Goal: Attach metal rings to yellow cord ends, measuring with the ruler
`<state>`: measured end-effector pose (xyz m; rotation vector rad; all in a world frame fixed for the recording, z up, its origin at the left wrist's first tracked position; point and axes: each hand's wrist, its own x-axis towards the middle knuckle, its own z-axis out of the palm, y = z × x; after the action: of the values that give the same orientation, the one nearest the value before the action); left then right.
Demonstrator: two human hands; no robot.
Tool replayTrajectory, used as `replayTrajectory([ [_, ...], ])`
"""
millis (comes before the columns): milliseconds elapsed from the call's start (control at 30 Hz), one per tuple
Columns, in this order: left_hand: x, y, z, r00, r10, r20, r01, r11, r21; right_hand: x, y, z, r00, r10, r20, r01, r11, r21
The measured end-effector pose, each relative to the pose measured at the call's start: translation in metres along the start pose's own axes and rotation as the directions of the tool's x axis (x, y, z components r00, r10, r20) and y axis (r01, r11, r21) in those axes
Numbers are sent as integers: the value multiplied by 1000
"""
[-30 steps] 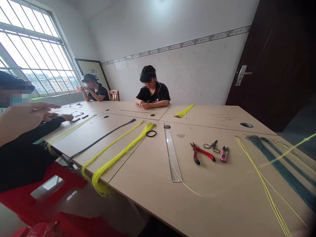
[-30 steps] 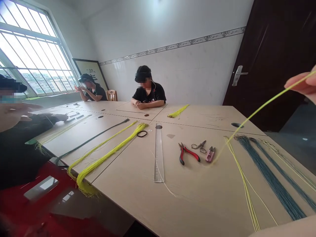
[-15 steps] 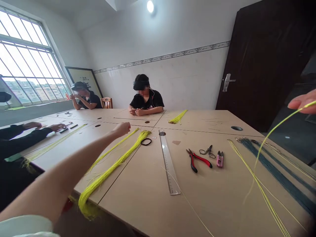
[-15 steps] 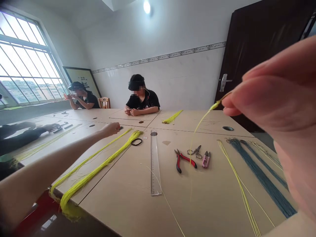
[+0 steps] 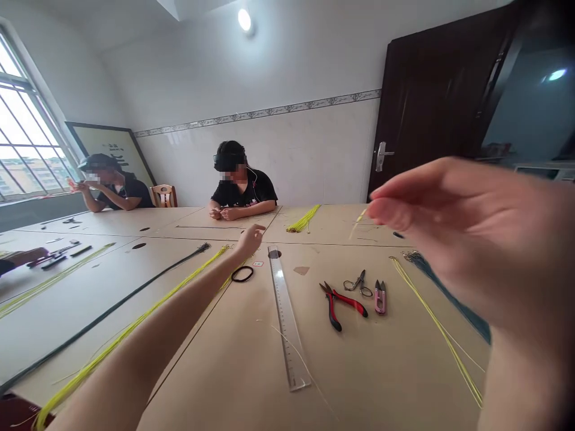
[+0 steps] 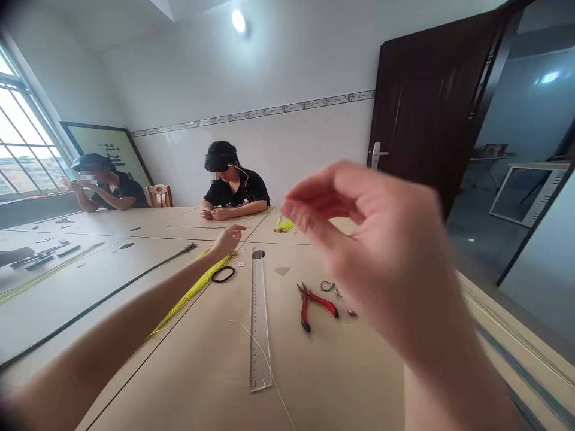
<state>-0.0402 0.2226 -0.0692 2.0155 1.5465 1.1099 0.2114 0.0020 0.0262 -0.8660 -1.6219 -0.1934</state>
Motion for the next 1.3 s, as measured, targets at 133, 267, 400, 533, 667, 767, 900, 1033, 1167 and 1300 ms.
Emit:
replayTrajectory([
  [133, -55, 74, 12, 974, 225, 5, -210, 917, -339, 2, -6, 13, 992, -13, 122, 4, 998, 69],
  [267, -121, 132, 5, 906, 417, 73, -228, 626, -746, 0, -11, 11, 976, 1, 218, -31, 990, 135],
  [400, -155, 163, -10, 857, 488, 164, 13, 298, -954, -3, -19, 6, 979, -3, 204, -22, 992, 121],
  [533, -166, 172, -18, 831, 481, 279, 153, 284, -946, -6, -26, 3, 993, 34, 117, -49, 991, 126],
  [667, -171, 167, -23, 853, 392, 345, 222, 327, -919, -10, -32, 4, 993, 16, 117, -34, 988, 153],
  [767, -174, 163, -29, 878, 343, 333, 208, 352, -913, -12, -37, 8, 991, 0, 133, -20, 988, 154],
  [900, -180, 161, -39, 874, 327, 360, 231, 373, -899, -14, -43, 12, 985, -11, 172, -19, 985, 174],
  [1033, -184, 161, -40, 875, 362, 320, 173, 384, -907, -16, -47, 15, 989, -36, 143, 9, 983, 184],
  [1167, -187, 161, -37, 927, 370, 60, -140, 492, -859, -18, -51, 15, 999, 8, 53, -14, 995, 99],
  [1300, -190, 160, -35, 908, 376, -186, -394, 611, -686, -20, -55, 11, 989, 15, 150, -27, 997, 78],
])
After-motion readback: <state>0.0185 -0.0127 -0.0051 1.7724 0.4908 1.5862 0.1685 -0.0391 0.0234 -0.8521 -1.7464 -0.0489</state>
